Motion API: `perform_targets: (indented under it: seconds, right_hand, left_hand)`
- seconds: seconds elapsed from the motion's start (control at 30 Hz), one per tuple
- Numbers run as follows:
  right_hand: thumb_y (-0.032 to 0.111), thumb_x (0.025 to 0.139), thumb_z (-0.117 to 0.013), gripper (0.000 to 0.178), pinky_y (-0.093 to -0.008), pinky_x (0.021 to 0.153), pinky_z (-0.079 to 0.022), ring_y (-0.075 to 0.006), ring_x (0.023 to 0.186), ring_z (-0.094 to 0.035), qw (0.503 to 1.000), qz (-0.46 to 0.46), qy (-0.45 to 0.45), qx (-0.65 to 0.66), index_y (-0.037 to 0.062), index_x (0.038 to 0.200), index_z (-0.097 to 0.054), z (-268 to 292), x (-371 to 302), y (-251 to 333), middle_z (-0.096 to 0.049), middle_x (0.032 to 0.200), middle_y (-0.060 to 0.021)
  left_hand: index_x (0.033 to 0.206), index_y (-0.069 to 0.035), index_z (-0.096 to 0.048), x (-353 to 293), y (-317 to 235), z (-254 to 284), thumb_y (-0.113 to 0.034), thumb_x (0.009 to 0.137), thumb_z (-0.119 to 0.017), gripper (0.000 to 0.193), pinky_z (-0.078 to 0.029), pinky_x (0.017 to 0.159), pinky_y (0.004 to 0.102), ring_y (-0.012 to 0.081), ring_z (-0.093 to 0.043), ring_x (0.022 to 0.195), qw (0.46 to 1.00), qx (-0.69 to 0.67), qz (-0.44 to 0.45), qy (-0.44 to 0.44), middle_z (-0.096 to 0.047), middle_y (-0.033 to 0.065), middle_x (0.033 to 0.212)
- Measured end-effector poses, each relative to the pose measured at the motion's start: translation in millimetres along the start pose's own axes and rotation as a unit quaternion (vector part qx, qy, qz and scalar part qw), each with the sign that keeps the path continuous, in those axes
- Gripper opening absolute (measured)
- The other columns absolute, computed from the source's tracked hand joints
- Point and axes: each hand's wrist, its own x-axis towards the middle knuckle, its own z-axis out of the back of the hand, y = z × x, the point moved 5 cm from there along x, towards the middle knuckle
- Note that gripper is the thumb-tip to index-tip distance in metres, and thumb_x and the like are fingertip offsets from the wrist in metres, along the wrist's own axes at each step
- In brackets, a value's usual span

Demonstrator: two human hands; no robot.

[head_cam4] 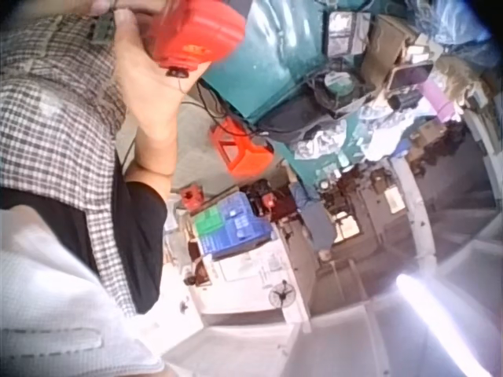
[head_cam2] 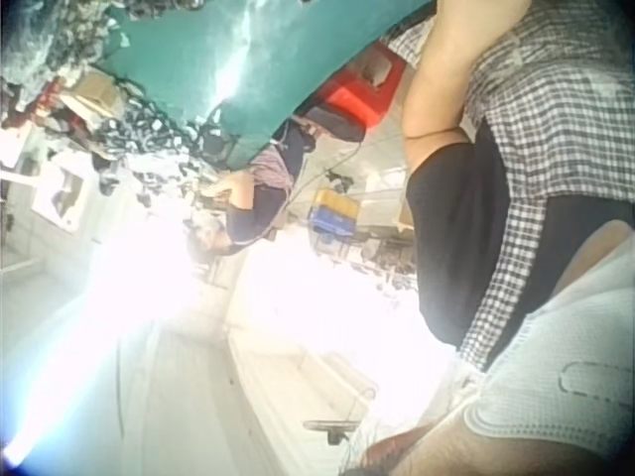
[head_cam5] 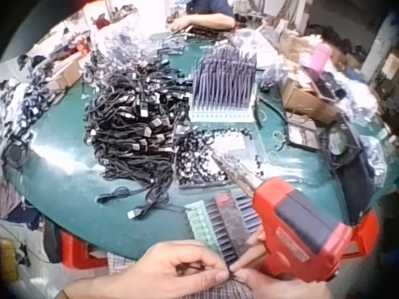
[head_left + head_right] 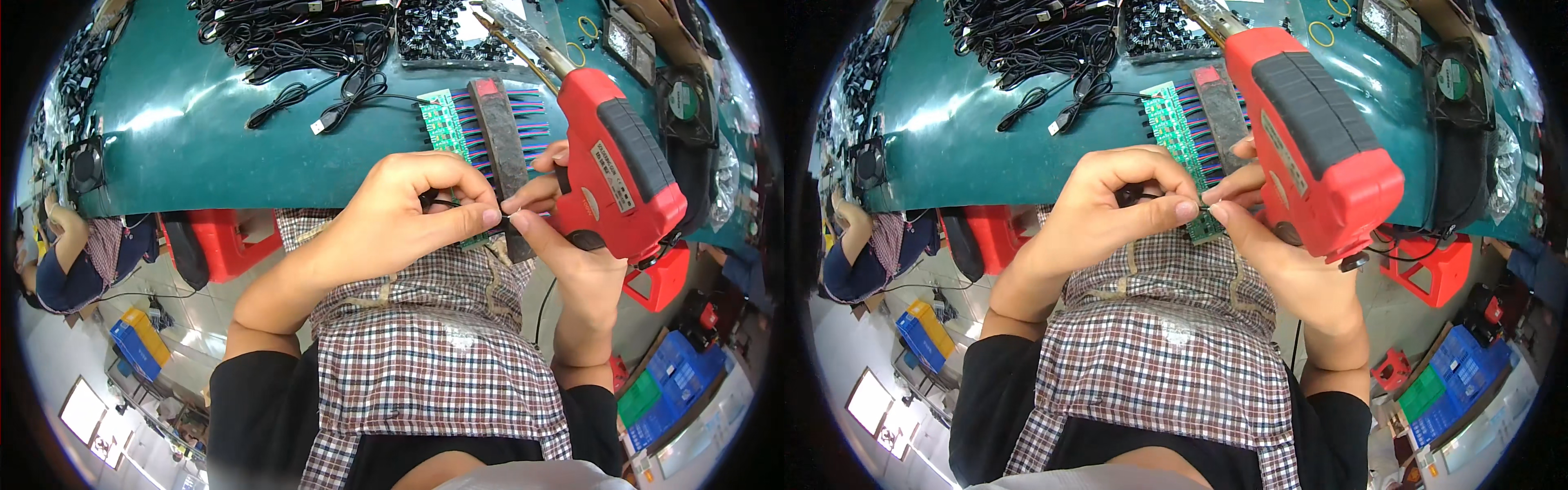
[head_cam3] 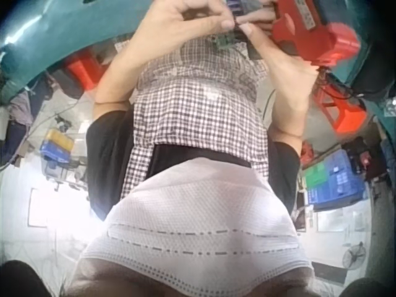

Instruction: Assembling electronic components by placing wires into slots on strips and applying heat with a tool at a factory workbench.

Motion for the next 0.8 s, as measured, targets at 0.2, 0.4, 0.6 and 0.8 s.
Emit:
perform_targets:
  seconds: [0.2, 0.4, 0.6, 0.8]
  right_hand:
    - [-0.008, 0.085, -0.074, 0.051, -0.0233, 0.072, -0.052, -0.0093, 0.084, -0.064, 0.996, -0.069, -0.007, -0.049, -0.0015, 0.131, -0.053, 1, -2, 1, -0.066, 0.102, -0.0067]
    - [-0.012, 0.075, -0.079, 0.06, -0.0227, 0.076, -0.051, -0.0112, 0.085, -0.066, 0.991, -0.048, -0.078, -0.099, -0.0029, 0.127, -0.051, 3, -6, -1, -0.067, 0.098, -0.0095]
    - [-0.014, 0.074, -0.078, 0.053, -0.026, 0.078, -0.05, -0.0105, 0.083, -0.061, 0.958, 0.043, -0.197, -0.204, -0.0017, 0.121, -0.057, 11, -4, 7, -0.066, 0.098, -0.0076]
    - [-0.009, 0.084, -0.071, 0.042, -0.0293, 0.074, -0.053, -0.0131, 0.075, -0.061, 0.953, 0.013, -0.285, -0.098, -0.0021, 0.123, -0.056, 34, -13, 17, -0.062, 0.093, -0.0085]
  left_hand:
    - [0.089, -0.001, -0.071, -5, -6, -7, -0.004, 0.082, -0.08, 0.011, -0.043, 0.06, 0.0227, 0.0087, -0.059, 0.072, 0.992, 0.086, -0.077, -0.045, -0.067, 0.0033, 0.084]
    - [0.088, -0.005, -0.072, -13, -22, -20, 0.0, 0.071, -0.082, 0.02, -0.051, 0.056, 0.0323, 0.0214, -0.066, 0.065, 0.893, 0.316, -0.283, -0.151, -0.066, 0.0073, 0.074]
    - [0.082, -0.004, -0.071, -17, -28, -15, -0.002, 0.075, -0.081, 0.013, -0.049, 0.055, 0.0292, 0.0179, -0.064, 0.064, 0.898, 0.347, -0.221, -0.155, -0.065, 0.0058, 0.073]
    - [0.082, -0.002, -0.07, 8, -20, 36, -0.007, 0.085, -0.077, 0.009, -0.039, 0.058, 0.0216, 0.0045, -0.053, 0.068, 0.905, 0.356, -0.115, -0.204, -0.062, -0.0017, 0.075]
